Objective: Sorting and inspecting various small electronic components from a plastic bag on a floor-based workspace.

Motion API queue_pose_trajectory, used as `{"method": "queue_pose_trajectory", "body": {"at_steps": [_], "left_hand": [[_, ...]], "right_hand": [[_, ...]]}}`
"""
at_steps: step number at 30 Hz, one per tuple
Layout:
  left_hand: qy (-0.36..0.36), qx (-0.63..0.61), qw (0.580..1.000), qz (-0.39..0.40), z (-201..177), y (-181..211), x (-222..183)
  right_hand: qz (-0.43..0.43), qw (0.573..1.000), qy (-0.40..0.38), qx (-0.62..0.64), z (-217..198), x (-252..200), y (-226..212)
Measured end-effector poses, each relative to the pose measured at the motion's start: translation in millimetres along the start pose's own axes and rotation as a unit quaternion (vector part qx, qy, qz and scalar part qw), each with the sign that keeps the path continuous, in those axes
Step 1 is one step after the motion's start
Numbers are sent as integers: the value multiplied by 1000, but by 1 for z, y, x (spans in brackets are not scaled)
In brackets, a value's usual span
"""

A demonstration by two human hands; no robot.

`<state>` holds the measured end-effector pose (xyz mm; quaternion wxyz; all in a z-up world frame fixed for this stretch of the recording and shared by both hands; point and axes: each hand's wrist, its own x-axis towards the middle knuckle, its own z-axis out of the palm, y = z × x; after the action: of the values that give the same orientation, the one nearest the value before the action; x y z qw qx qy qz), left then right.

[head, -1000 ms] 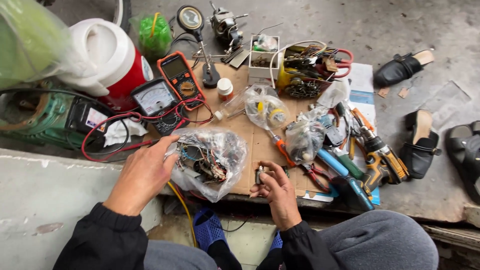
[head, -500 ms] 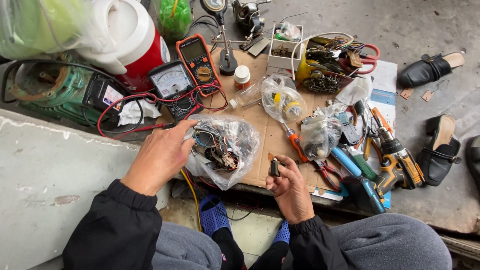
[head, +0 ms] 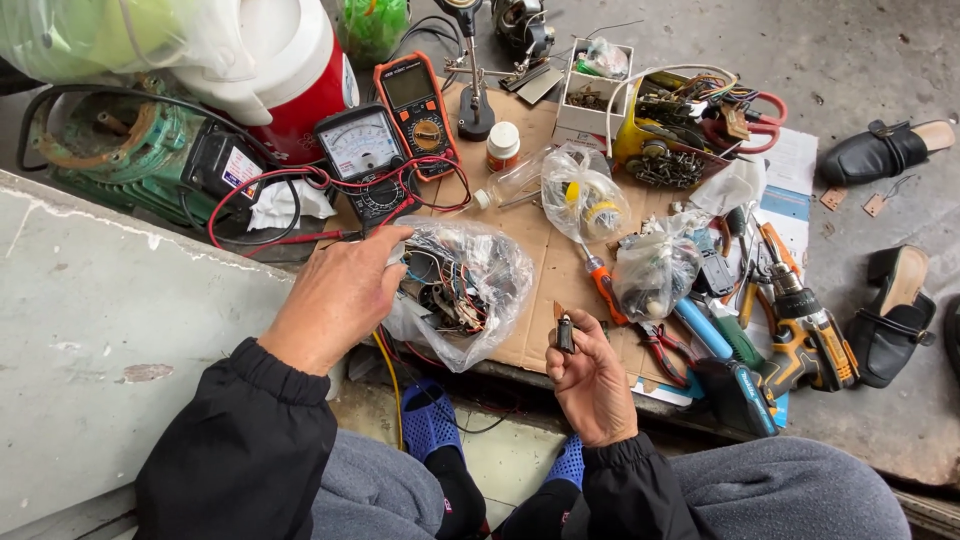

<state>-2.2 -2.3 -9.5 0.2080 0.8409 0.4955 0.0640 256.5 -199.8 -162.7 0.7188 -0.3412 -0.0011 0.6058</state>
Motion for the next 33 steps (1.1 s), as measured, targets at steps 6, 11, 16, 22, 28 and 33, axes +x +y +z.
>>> {"method": "queue_pose_trajectory", "body": {"at_steps": [6,11,16,22,28,33], "left_hand": [[13,-2,1000,12,3,-2,0],[-33,-24,999,-35,-17,10,-3],[-59,-143,987,-45,-33,23,-4],[-72,-161,982,-62,-29,18,0],[-75,-142,985,-57,-26,17,-1],[-64,-169,983,-44,-26,15,0]], "right_hand": [[-9,1000,9,-27,3,-1,0],[-69,964,83,-242,19,16,-1],[-131,915,130,-357,1,56,-7],[-15,992,91,-91,-15,67,-18],[30,999,36,20,-1,55,-19],[36,999,10,-10,-10,59,-17]]}}
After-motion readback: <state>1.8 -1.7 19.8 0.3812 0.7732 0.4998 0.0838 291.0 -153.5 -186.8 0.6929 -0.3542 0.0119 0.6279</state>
